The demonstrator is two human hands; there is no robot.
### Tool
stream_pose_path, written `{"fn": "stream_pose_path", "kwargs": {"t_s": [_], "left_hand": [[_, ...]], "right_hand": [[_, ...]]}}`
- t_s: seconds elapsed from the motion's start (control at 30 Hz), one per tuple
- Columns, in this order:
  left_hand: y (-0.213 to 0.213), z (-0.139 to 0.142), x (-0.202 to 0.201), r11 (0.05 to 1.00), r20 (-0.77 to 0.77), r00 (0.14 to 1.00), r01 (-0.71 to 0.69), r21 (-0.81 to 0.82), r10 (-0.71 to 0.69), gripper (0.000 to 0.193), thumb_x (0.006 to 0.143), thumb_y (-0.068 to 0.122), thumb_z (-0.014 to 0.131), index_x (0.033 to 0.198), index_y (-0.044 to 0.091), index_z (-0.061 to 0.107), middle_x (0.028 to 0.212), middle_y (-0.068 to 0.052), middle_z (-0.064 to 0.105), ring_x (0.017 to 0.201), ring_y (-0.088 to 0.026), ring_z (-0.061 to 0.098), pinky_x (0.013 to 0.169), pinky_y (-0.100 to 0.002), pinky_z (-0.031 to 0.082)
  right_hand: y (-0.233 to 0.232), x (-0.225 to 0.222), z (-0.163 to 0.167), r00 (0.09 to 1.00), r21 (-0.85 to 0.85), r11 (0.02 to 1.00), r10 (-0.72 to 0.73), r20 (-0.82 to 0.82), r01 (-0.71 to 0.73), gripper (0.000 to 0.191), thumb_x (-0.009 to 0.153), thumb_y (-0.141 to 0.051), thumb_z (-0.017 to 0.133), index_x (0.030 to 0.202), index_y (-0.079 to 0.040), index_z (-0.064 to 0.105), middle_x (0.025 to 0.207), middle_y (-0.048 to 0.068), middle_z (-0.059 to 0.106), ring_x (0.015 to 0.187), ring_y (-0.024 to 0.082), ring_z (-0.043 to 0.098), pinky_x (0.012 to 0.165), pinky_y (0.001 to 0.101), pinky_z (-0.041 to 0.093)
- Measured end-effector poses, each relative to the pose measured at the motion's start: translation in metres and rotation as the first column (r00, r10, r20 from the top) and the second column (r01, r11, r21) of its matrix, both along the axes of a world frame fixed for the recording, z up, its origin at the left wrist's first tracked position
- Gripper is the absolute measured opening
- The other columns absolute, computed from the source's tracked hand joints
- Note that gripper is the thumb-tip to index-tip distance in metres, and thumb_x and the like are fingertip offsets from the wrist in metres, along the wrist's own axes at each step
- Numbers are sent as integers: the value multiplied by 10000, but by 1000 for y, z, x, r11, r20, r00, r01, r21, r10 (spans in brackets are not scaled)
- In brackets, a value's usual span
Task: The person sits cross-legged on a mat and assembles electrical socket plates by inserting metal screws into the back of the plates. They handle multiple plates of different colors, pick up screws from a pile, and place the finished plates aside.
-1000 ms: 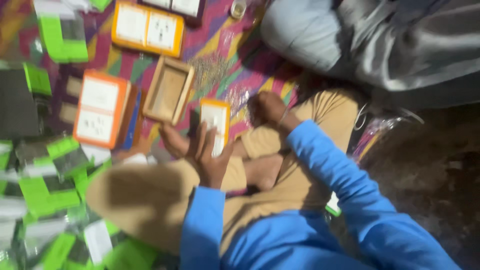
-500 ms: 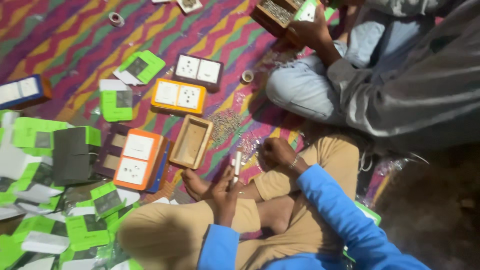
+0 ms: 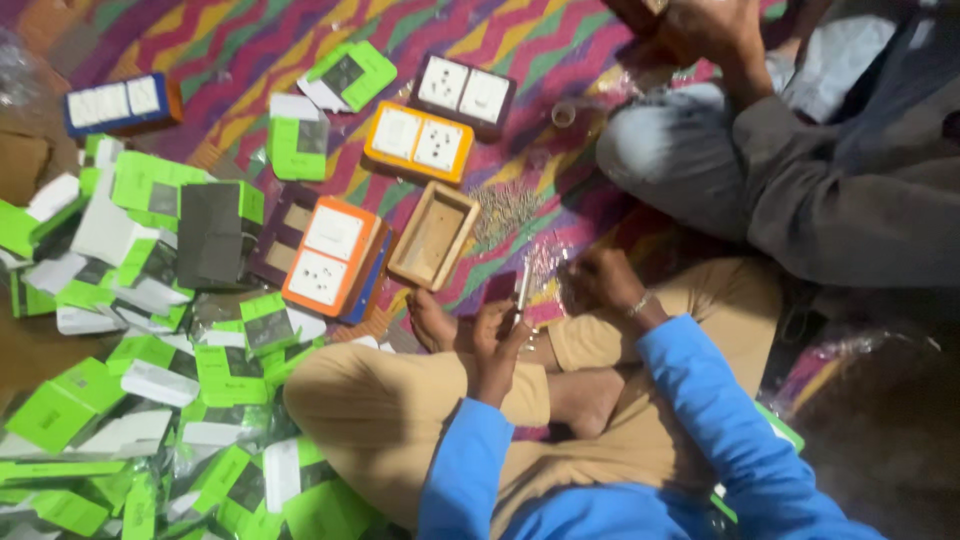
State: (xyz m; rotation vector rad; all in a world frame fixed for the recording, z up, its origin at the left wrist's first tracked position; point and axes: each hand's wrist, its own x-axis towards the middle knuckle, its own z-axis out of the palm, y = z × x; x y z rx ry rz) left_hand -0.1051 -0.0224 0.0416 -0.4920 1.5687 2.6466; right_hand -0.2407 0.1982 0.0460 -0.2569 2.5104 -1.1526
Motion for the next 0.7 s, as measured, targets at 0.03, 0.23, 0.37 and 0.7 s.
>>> {"fn": "stream_pose_path", "kwargs": {"t_s": [0.03, 0.23, 0.37, 0.7], "left_hand": [[1, 0, 2, 1000, 19, 1000, 7, 3, -7, 421, 874, 4, 723, 1259, 27, 554, 1073, -48, 671, 911, -95, 627, 785, -242, 541], [4, -10, 4, 998, 58, 998, -10, 70, 6, 327, 892, -16, 734, 1185, -18, 589, 1147, -88, 696, 879, -110, 596, 726, -248, 495], [-1, -21, 1, 987, 122, 990, -94, 131, 78, 323, 888, -11, 725, 1191, -39, 613, 1135, -118, 707, 991, -145, 677, 888, -276, 554], [-2, -19, 2, 968, 119, 992, -72, 242, 44, 381, 906, 36, 739, 1263, -50, 637, 1155, -109, 698, 1022, -152, 655, 950, -296, 525]], "right_hand": [[1, 2, -1, 1000, 6, 1000, -11, -26, 11, 153, 912, -168, 730, 980, -34, 758, 854, 189, 746, 721, 297, 756, 699, 399, 585], [5, 2, -22, 982, -42, 995, -94, -165, 88, 174, 902, -159, 786, 985, -8, 758, 900, 168, 765, 755, 226, 732, 717, 354, 561], [9, 3, -28, 962, -315, 910, -239, 134, 270, 152, 887, -108, 797, 982, 5, 762, 878, 66, 771, 780, 97, 679, 702, 273, 560], [10, 6, -27, 950, -408, 860, -255, 178, 307, 125, 876, -53, 820, 896, -13, 704, 807, -28, 681, 732, 33, 598, 666, 213, 505]]}}
